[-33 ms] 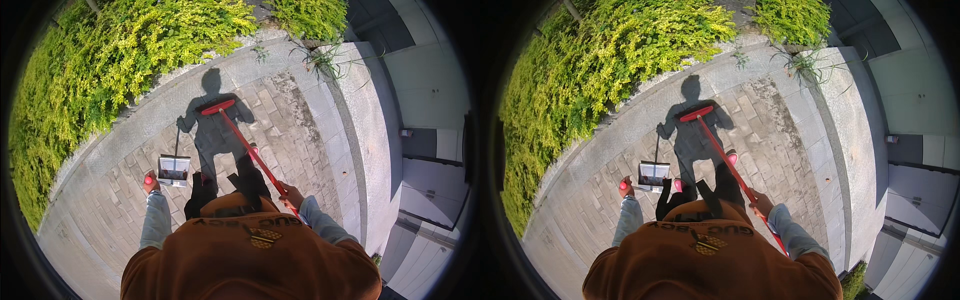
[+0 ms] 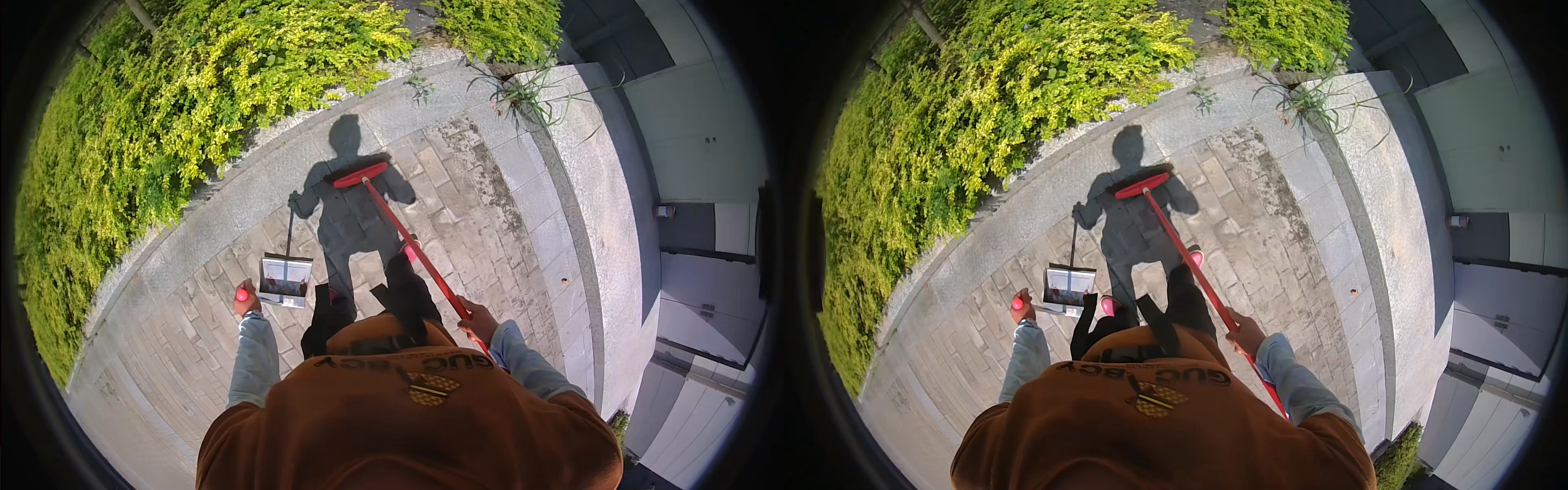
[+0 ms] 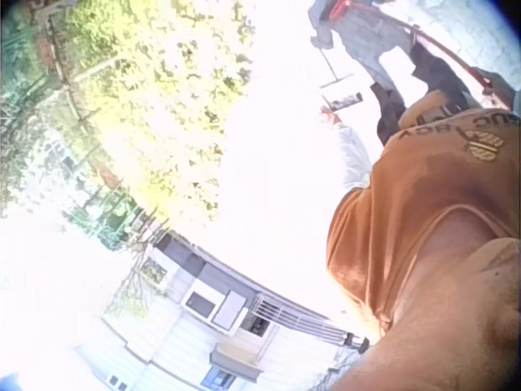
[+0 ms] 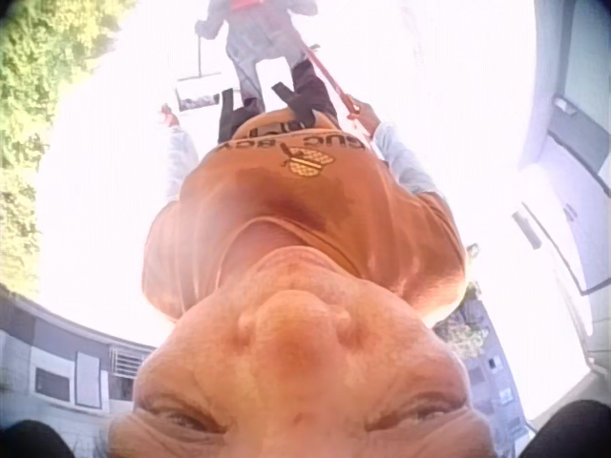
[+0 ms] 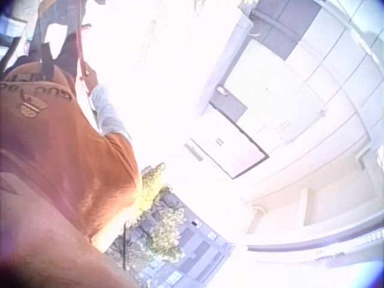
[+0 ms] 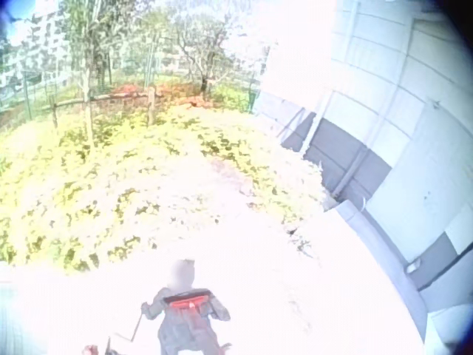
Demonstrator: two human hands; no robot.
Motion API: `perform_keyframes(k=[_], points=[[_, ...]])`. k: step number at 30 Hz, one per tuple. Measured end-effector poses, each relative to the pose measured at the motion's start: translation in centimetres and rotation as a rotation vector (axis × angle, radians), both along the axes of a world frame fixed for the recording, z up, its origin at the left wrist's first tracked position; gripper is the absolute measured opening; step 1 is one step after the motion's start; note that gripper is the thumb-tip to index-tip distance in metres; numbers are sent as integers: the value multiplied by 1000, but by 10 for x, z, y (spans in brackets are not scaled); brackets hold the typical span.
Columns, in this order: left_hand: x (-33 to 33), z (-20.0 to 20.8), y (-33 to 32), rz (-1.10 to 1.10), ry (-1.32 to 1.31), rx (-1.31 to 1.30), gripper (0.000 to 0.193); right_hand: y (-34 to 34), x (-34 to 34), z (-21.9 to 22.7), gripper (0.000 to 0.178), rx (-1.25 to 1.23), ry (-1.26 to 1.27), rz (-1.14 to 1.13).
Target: The person sweeps debris from a stone-paved outdoor walkway into a dustpan using a long-handled broom.
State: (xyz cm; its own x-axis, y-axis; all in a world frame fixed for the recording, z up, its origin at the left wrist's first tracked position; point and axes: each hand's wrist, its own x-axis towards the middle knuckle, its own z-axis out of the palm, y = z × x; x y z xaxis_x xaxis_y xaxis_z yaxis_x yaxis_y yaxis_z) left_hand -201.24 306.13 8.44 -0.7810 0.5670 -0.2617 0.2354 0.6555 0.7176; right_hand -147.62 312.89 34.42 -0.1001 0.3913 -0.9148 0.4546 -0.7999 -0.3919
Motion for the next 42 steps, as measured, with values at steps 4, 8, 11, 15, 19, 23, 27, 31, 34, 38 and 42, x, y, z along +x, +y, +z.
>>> perform_keyframes(k=[4, 8, 11, 15, 19, 23, 27, 31, 34, 38, 42], points=[[45, 33, 79, -66, -13, -65, 28, 27, 88, -25, 72, 200, -106, 124], [83, 53, 149, -80, -81, 31, 27, 106, 147, -24, 67, 284, -134, 253], [104, 18, 183, -121, -144, 125, 20, 172, 174, -34, 66, 283, -121, 336], [136, 13, 266, -135, -214, 241, 18, 286, 171, -42, 66, 376, -27, 389], [181, 14, 330, -22, -321, 233, 19, 372, 171, -82, 62, 400, -31, 530], [223, 36, 430, 27, -352, 152, 20, 473, 179, -77, 62, 249, -3, 525], [266, 27, 482, 22, -349, 119, 23, 521, 222, -79, 66, 217, -3, 660], [291, 39, 542, -16, -420, 102, 25, 587, 269, -39, 67, 143, -62, 638], [321, 42, 574, -60, -427, 110, 23, 633, 313, -31, 66, 199, -87, 672], [364, 42, 601, -61, -404, 104, 24, 700, 367, -29, 56, 259, -144, 629], [425, 51, 626, -97, -334, 176, 19, 755, 439, -26, 62, 159, -118, 561]])
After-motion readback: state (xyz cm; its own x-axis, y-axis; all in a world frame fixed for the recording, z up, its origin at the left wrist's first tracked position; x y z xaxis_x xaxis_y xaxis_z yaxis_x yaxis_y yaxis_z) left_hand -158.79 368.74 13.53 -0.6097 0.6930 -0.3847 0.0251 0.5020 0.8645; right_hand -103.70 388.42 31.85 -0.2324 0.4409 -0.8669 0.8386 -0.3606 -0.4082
